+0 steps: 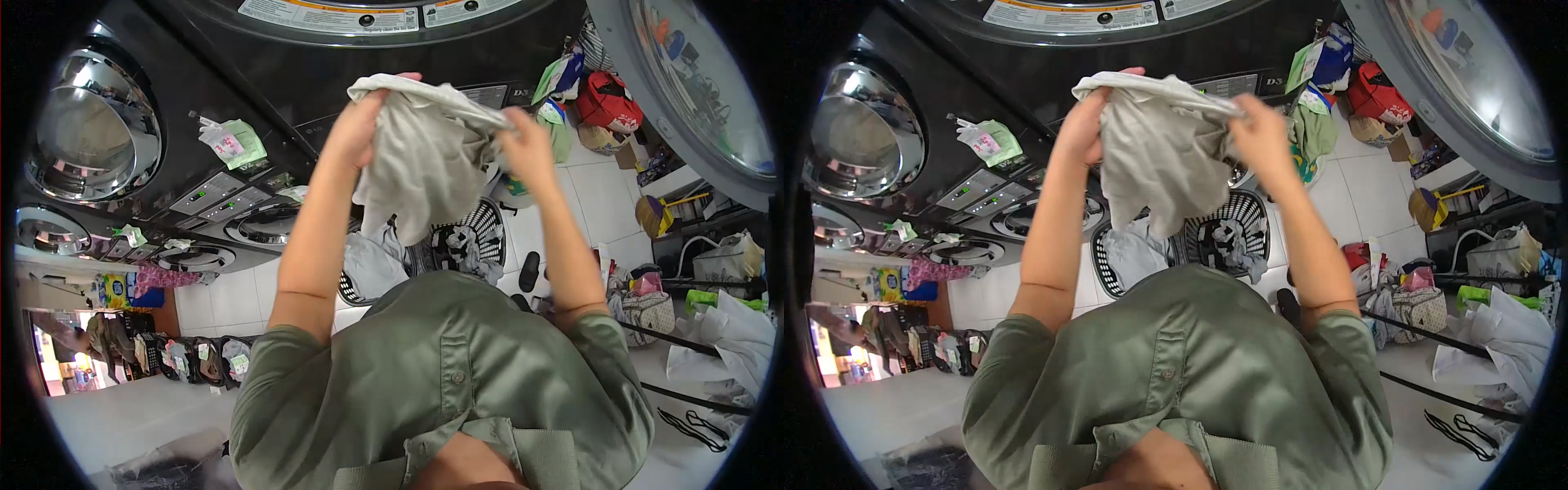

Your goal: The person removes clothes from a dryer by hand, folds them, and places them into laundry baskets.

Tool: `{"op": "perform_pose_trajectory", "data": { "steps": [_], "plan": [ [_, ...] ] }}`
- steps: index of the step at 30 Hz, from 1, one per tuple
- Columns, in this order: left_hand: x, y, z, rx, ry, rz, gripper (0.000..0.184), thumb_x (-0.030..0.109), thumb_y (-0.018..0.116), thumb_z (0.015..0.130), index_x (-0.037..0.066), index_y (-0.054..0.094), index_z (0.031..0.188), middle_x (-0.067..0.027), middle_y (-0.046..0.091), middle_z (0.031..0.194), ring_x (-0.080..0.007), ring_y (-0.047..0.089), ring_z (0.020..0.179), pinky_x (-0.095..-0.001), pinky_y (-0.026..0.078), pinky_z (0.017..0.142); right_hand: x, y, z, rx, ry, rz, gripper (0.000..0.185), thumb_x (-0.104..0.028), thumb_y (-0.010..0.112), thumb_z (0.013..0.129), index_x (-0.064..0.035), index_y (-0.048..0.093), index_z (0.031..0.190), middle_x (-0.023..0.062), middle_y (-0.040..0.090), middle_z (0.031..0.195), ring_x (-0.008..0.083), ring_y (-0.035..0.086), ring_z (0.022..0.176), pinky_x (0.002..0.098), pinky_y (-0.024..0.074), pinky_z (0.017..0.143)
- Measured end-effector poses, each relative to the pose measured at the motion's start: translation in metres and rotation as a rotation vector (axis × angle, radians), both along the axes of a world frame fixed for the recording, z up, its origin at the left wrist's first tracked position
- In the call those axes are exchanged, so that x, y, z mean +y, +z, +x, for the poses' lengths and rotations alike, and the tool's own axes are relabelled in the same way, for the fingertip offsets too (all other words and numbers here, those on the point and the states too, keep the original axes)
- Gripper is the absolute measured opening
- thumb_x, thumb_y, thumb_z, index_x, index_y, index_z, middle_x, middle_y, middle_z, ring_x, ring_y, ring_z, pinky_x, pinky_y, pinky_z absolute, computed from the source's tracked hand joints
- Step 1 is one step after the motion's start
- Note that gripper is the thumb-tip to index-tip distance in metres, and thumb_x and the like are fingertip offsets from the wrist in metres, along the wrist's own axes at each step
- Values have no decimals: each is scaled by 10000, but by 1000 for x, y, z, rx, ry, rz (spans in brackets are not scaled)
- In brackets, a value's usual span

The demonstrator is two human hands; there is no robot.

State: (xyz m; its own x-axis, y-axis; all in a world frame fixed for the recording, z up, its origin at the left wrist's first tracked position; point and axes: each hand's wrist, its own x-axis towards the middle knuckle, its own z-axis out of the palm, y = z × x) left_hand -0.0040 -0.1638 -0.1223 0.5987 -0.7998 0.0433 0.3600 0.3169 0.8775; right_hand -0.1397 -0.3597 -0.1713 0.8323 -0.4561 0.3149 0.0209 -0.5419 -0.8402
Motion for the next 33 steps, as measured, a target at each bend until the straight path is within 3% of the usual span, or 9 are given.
{"op": "perform_pose_trajectory", "data": {
  "steps": [4, 7, 12, 16, 22, 26, 28, 31, 33],
  "plan": [
    [38, 3, 26, -543, 92, 431, 229, 98, 602, 761, -5, 582, 965, -25, 604, 881, -100, 554, 771, -226, 441, 706, -49, 50, 19, -174, 59, 644, 175, -73, 473, 754, -18, 525, 911, 55, 544, 664, 131, 498, 573, 283, 430, 586],
    [65, 11, 39, -617, -274, 730, 152, 100, 622, 737, 21, 609, 867, 20, 587, 744, -53, 506, 625, -183, 415, 551, -77, 80, 23, -40, 698, 1219, 174, -189, 402, 832, -91, 434, 692, -25, 336, 492, 108, 332, 406, 257, 360, 482],
    [93, 5, 50, -707, 202, 583, 97, 80, 571, 778, 23, 578, 857, 14, 549, 718, -53, 471, 620, -187, 392, 563, -47, 98, 39, 192, 407, 950, 178, -192, 414, 841, -53, 492, 763, -26, 398, 484, 71, 356, 394, 220, 309, 402],
    [36, 17, -19, -566, 56, 396, 202, 166, 549, 808, 6, 594, 922, -63, 619, 831, -134, 595, 777, -253, 461, 688, 21, 99, 56, 200, 607, 907, 138, -83, 431, 809, -2, 472, 912, 213, 582, 972, 196, 580, 676, 317, 494, 625],
    [-35, -31, -28, -585, 224, 17, 415, 190, 487, 841, 14, 395, 1206, -82, 509, 1094, -150, 499, 940, -254, 406, 810, 61, 113, 27, 50, 764, 888, 282, -151, 575, 784, -14, 509, 1021, 48, 568, 896, 137, 541, 823, 267, 434, 742],
    [-9, 33, -26, -193, -119, -192, 538, 435, 412, 857, 51, 391, 1234, -89, 524, 1092, -160, 503, 993, -321, 421, 797, 61, 71, 3, -528, 8, -257, 402, -131, 627, 723, 24, 468, 1058, 155, 506, 993, 208, 510, 915, 294, 420, 751],
    [-10, 40, -31, -146, -243, -279, 548, 433, 447, 840, 57, 393, 1235, -94, 539, 1073, -156, 508, 978, -319, 423, 771, 85, 15, 2, -447, 1, -155, 405, -110, 622, 721, 7, 451, 1068, 136, 488, 1019, 204, 504, 913, 296, 422, 746],
    [-32, 4, -48, -304, -329, 235, 496, 270, 509, 841, 27, 342, 1239, -166, 507, 1124, -189, 522, 978, -251, 427, 713, 101, -24, 7, -215, 190, 900, 402, -26, 571, 693, -5, 438, 1073, 75, 500, 977, 149, 503, 881, 259, 427, 727],
    [-28, -9, -47, -134, -86, 116, 453, 213, 551, 813, 20, 383, 1186, -141, 524, 1083, -174, 521, 961, -268, 429, 725, 82, -26, 17, -215, 234, 647, 429, -23, 573, 664, -20, 449, 1074, 69, 527, 941, 149, 531, 833, 257, 437, 697]
  ]
}}
